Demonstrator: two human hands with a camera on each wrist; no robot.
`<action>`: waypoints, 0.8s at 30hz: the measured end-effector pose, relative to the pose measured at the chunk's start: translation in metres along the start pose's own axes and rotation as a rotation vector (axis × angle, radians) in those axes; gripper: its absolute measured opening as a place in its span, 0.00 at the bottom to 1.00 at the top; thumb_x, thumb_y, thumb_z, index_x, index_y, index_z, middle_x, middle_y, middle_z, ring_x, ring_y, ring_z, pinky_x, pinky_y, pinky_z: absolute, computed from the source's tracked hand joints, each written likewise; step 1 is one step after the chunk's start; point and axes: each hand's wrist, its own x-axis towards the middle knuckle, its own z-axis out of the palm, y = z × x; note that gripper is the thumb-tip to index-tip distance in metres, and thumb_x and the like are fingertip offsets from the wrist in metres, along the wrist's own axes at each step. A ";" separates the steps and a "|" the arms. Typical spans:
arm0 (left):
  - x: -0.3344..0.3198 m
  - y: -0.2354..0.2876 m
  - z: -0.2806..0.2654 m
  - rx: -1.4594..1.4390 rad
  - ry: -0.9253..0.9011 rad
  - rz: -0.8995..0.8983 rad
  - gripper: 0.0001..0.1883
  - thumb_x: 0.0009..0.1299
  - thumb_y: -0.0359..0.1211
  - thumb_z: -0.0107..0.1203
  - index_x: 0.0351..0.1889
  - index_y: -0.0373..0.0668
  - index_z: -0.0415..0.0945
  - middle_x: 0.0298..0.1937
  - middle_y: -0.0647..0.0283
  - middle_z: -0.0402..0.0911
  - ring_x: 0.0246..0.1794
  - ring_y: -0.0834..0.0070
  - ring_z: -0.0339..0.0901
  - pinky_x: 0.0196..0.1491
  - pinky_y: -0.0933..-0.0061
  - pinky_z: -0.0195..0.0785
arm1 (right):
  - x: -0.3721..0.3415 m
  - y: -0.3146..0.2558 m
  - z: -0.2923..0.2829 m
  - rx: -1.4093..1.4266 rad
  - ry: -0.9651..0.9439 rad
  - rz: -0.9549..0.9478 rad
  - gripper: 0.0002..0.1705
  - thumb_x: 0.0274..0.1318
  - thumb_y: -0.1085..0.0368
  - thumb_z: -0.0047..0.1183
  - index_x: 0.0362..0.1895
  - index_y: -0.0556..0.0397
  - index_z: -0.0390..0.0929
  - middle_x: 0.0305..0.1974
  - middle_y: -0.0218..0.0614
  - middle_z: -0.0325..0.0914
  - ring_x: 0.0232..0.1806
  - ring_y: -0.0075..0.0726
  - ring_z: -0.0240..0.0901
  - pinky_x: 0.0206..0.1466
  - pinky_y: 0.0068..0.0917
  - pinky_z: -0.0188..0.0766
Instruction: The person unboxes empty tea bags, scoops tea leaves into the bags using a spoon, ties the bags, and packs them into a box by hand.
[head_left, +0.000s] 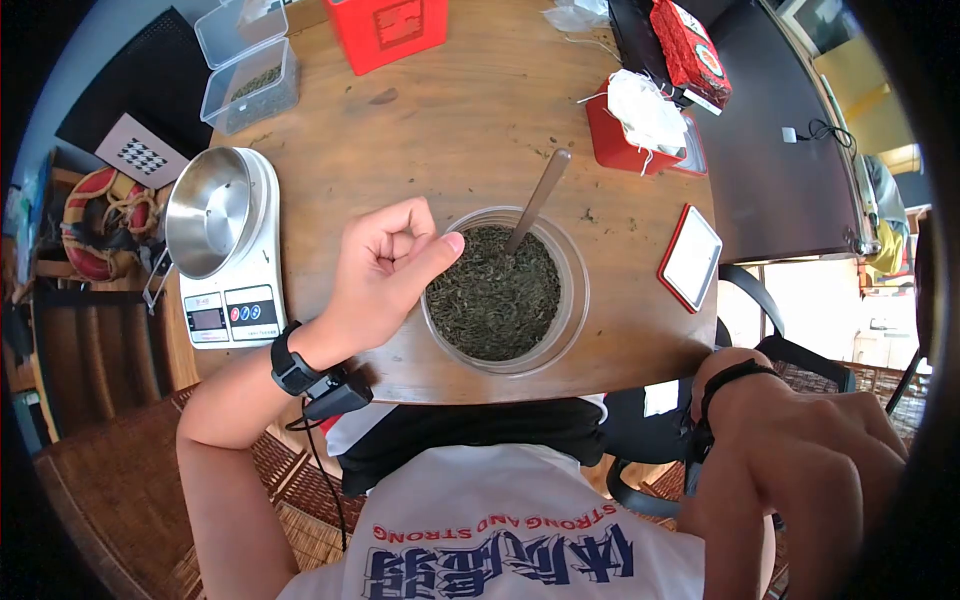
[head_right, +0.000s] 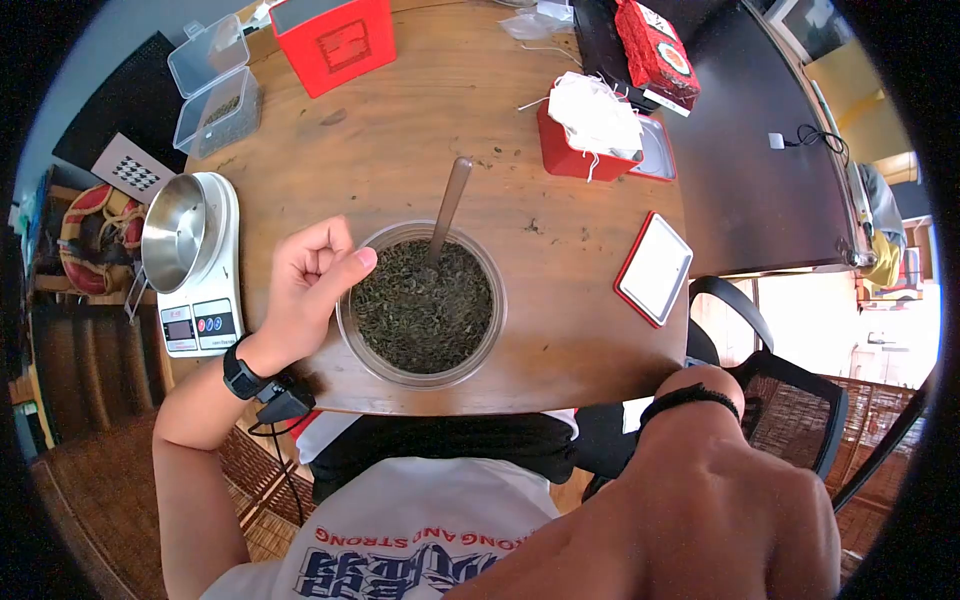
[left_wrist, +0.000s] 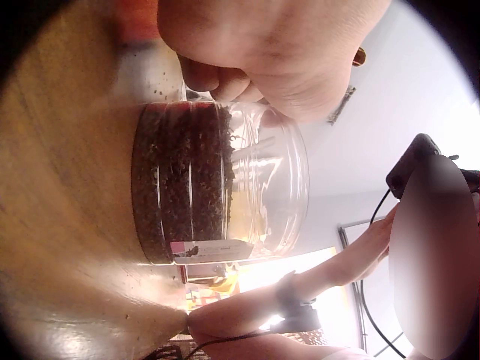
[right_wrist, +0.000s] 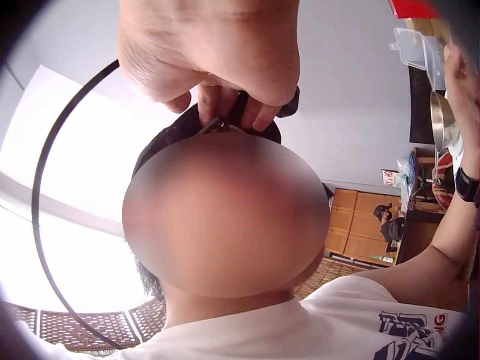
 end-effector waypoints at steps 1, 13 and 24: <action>0.001 0.000 0.000 0.000 0.004 0.007 0.21 0.78 0.27 0.59 0.24 0.48 0.61 0.19 0.85 0.57 0.21 0.97 0.49 0.24 0.81 0.37 | -0.001 0.000 -0.001 -0.006 -0.006 -0.001 0.11 0.57 0.78 0.63 0.41 0.48 0.86 0.48 0.34 0.79 0.54 0.26 0.76 0.49 0.21 0.81; 0.000 0.000 -0.002 0.033 -0.004 0.022 0.21 0.77 0.27 0.59 0.24 0.47 0.60 0.19 0.85 0.57 0.20 0.97 0.49 0.23 0.81 0.36 | 0.018 0.011 -0.010 -0.020 -0.001 -0.065 0.11 0.57 0.77 0.64 0.42 0.48 0.86 0.48 0.34 0.79 0.54 0.27 0.76 0.51 0.21 0.80; 0.000 -0.003 -0.001 0.002 0.006 0.014 0.21 0.77 0.27 0.59 0.24 0.47 0.60 0.20 0.85 0.56 0.21 0.96 0.48 0.24 0.81 0.37 | -0.054 -0.013 0.033 0.094 0.204 0.184 0.11 0.62 0.71 0.63 0.41 0.36 0.87 0.43 0.23 0.75 0.45 0.17 0.71 0.43 0.14 0.73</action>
